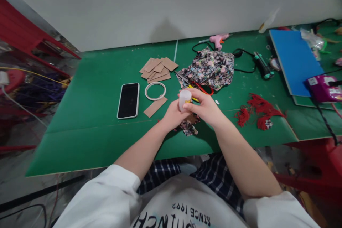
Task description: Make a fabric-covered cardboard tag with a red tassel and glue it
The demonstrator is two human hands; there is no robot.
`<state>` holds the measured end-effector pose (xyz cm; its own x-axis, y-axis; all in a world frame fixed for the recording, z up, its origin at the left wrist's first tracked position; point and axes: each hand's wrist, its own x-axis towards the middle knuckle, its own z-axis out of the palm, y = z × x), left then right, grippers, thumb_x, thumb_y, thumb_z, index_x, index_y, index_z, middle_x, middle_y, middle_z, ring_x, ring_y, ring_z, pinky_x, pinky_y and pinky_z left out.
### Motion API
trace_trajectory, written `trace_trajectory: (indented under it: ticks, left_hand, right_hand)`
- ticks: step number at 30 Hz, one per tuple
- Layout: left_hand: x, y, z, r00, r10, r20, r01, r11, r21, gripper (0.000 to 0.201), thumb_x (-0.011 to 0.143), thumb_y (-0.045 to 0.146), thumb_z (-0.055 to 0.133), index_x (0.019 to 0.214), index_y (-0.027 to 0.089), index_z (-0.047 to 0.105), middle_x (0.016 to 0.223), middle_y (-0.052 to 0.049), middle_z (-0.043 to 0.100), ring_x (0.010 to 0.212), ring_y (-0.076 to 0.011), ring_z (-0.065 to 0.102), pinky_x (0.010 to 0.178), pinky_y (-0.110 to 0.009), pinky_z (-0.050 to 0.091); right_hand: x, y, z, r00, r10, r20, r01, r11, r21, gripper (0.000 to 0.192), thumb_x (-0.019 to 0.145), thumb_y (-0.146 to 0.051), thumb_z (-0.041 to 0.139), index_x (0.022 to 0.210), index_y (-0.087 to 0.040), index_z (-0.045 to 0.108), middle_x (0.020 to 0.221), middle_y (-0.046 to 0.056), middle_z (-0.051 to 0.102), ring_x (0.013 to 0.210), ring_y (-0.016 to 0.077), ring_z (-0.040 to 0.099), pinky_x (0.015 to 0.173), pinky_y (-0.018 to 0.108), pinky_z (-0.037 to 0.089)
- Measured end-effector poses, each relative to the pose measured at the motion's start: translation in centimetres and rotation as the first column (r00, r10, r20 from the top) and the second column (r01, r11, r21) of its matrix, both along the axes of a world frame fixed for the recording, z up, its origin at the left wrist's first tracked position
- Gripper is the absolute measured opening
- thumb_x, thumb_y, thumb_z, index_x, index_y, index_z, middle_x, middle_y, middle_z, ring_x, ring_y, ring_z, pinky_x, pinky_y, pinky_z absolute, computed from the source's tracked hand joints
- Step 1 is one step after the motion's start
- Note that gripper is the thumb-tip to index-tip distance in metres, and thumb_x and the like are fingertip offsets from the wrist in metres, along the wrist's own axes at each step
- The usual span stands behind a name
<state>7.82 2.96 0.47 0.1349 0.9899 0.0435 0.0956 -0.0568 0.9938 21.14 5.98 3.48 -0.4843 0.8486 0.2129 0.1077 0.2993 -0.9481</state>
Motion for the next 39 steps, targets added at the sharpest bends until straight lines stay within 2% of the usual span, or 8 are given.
trace_trajectory:
  ticks: [6, 9, 15, 19, 28, 32, 35, 39]
  left_hand:
    - [0.1, 0.0, 0.4, 0.989, -0.013, -0.151, 0.014, 1.000, 0.006, 0.023, 0.071, 0.036, 0.060, 0.064, 0.016, 0.050, 0.064, 0.000, 0.052, 0.062, -0.0143, 0.048, 0.055, -0.024, 0.036]
    - [0.2, 0.0, 0.6, 0.996, 0.077, -0.051, -0.079, 0.996, -0.047, 0.027, 0.070, 0.039, 0.062, 0.067, 0.016, 0.050, 0.060, 0.002, 0.049, 0.057, -0.0113, 0.045, 0.053, -0.023, 0.035]
    - [0.3, -0.1, 1.1, 0.981, 0.187, 0.056, -0.180, 0.978, -0.104, 0.030, 0.068, 0.041, 0.066, 0.067, 0.015, 0.050, 0.060, 0.003, 0.049, 0.056, -0.0094, 0.043, 0.054, -0.022, 0.036]
    - [0.3, -0.1, 0.9, 0.984, 0.172, 0.047, -0.166, 0.981, -0.104, 0.030, 0.069, 0.040, 0.066, 0.067, 0.015, 0.050, 0.060, 0.003, 0.049, 0.057, -0.0093, 0.043, 0.055, -0.022, 0.036]
    - [0.1, -0.1, 0.5, 0.986, 0.149, -0.075, -0.154, 0.986, -0.058, 0.026, 0.070, 0.038, 0.063, 0.068, 0.015, 0.051, 0.058, 0.003, 0.048, 0.054, -0.0092, 0.043, 0.051, -0.021, 0.033]
    - [0.1, -0.3, 0.4, 0.980, 0.015, -0.198, -0.017, 1.000, -0.006, 0.021, 0.071, 0.034, 0.060, 0.066, 0.015, 0.052, 0.060, 0.001, 0.054, 0.057, -0.0129, 0.051, 0.050, -0.022, 0.038]
    - [0.0, 0.0, 0.2, 0.922, -0.040, -0.386, 0.086, 0.991, 0.101, 0.016, 0.071, 0.031, 0.059, 0.069, 0.016, 0.056, 0.069, -0.001, 0.061, 0.070, -0.0175, 0.058, 0.059, -0.025, 0.045]
    - [0.2, 0.5, -0.2, 0.871, 0.024, -0.491, 0.073, 0.981, 0.178, 0.011, 0.072, 0.027, 0.058, 0.075, 0.017, 0.058, 0.081, -0.003, 0.063, 0.085, -0.0209, 0.059, 0.071, -0.027, 0.048]
  right_hand:
    - [-0.1, -0.3, -0.2, 0.999, 0.029, 0.034, -0.026, 0.995, -0.092, 0.049, 0.066, -0.037, 0.071, 0.112, -0.022, 0.061, 0.117, 0.007, 0.061, 0.108, 0.0227, 0.055, 0.093, 0.040, 0.043]
    - [0.7, 0.2, -0.3, 0.996, 0.056, -0.068, -0.066, 0.987, -0.147, 0.053, 0.070, -0.035, 0.068, 0.121, -0.026, 0.055, 0.115, 0.005, 0.062, 0.107, 0.0202, 0.057, 0.092, 0.038, 0.045]
    - [2.2, 1.2, -0.2, 0.969, -0.225, -0.104, 0.203, 0.961, -0.187, 0.020, 0.078, -0.027, 0.056, 0.094, -0.021, 0.067, 0.070, -0.001, 0.064, 0.061, 0.0111, 0.058, 0.066, 0.030, 0.050]
    - [1.9, 1.2, -0.8, 0.961, -0.262, -0.083, 0.250, 0.959, -0.135, 0.021, 0.082, -0.024, 0.047, 0.095, -0.021, 0.063, 0.054, -0.006, 0.050, 0.048, 0.0083, 0.047, 0.056, 0.026, 0.046]
    - [1.4, 0.7, -0.8, 0.995, -0.036, -0.090, 0.024, 0.992, -0.124, 0.026, 0.079, -0.032, 0.058, 0.103, -0.021, 0.062, 0.099, 0.003, 0.065, 0.090, 0.0154, 0.061, 0.081, 0.032, 0.050]
    - [1.2, 0.2, -0.2, 0.997, 0.073, -0.026, -0.073, 0.997, -0.011, 0.038, 0.071, -0.038, 0.067, 0.104, -0.020, 0.063, 0.108, 0.006, 0.064, 0.101, 0.0194, 0.059, 0.089, 0.035, 0.046]
    - [0.9, -0.2, 0.1, 0.998, 0.058, 0.034, -0.060, 0.994, 0.087, 0.034, 0.071, -0.037, 0.068, 0.101, -0.021, 0.065, 0.108, 0.006, 0.063, 0.106, 0.0198, 0.056, 0.094, 0.036, 0.042]
    - [0.4, -0.5, 0.2, 0.997, 0.011, 0.076, -0.021, 0.990, 0.139, 0.029, 0.070, -0.035, 0.069, 0.095, -0.021, 0.066, 0.104, 0.006, 0.065, 0.104, 0.0196, 0.057, 0.095, 0.036, 0.042]
